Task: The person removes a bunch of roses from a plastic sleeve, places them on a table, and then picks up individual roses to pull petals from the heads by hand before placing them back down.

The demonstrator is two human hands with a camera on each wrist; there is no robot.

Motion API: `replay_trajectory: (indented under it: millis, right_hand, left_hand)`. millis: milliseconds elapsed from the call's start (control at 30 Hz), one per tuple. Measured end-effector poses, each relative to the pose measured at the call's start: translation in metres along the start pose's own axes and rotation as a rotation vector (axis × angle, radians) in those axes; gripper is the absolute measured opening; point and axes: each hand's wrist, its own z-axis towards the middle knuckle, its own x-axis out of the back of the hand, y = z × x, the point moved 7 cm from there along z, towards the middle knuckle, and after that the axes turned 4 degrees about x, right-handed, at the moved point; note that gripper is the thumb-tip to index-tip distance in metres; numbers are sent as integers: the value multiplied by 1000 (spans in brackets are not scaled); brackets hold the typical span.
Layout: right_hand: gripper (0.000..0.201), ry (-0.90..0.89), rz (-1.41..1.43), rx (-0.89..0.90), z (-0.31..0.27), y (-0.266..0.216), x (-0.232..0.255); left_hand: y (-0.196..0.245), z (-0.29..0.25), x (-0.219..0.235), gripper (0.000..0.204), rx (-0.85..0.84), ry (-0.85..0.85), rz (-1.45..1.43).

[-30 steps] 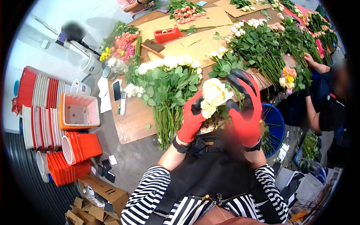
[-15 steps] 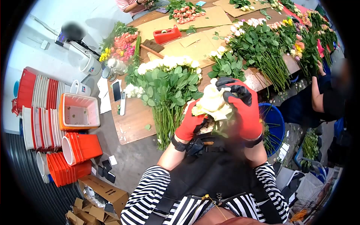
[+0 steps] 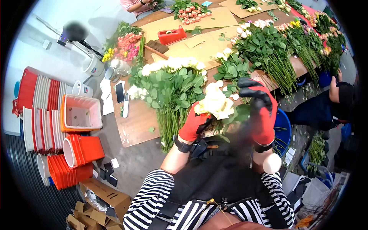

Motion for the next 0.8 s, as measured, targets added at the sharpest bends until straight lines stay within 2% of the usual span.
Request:
replay_trajectory:
  millis: [67, 133, 167, 233, 300, 333, 400, 467, 533, 567, 600, 667, 700, 733, 767, 800]
  right_hand:
    - [38, 34, -146, -90, 8, -16, -20]
    - [38, -46, -544, 35, 5, -18, -26]
    - [38, -88, -743, 97, 2, -17, -30]
    - [38, -49, -787, 146, -3, -15, -29]
    - [37, 12, -777, 205, -6, -17, -27]
    - [35, 29, -614, 126, -8, -8, -24]
    - [32, 45, -275, -4, -15, 15, -14]
    - [23, 74, 82, -141, -15, 24, -15]
    - [18, -16, 198, 56, -10, 25, -12]
    - [18, -43, 250, 98, -9, 26, -10]
    - [19, -50, 274, 100, -8, 23, -7]
    - [25, -18, 292, 70, -5, 16, -4]
    - [25, 97, 237, 6, -4, 13, -1]
    - [32, -57, 82, 3, 7, 4, -6]
    - [46, -178, -132, -46, 12, -3, -16]
    - [49, -193, -78, -164, 9, 5, -21]
  left_hand:
    - [-4, 0, 4, 49, -7, 46, 24]
    - [-21, -6, 16, 57, -6, 116, 22]
    - [-26, -5, 17, 61, 2, 81, 13]
    - [-31, -2, 19, 68, 18, 13, -7]
    - [-26, 1, 20, 70, -8, 54, 230]
    - [-25, -1, 20, 68, -51, 101, 319]
    - [-24, -2, 14, 63, -65, 19, -42]
    - [-1, 1, -3, 55, -18, -64, 107]
    - [-21, 2, 1, 56, -1, -215, 9]
    - [-31, 2, 3, 56, 13, -290, -39]
    - [-55, 3, 15, 48, 90, -291, 183]
    - [-55, 2, 4, 43, 296, -351, -43]
    - [-44, 0, -10, 46, 415, -400, -496]
    - [-37, 1, -18, 50, 441, -452, -704]
    - [-30, 2, -26, 54, 479, -506, -909]
    - [-35, 4, -23, 58, 432, -571, -866]
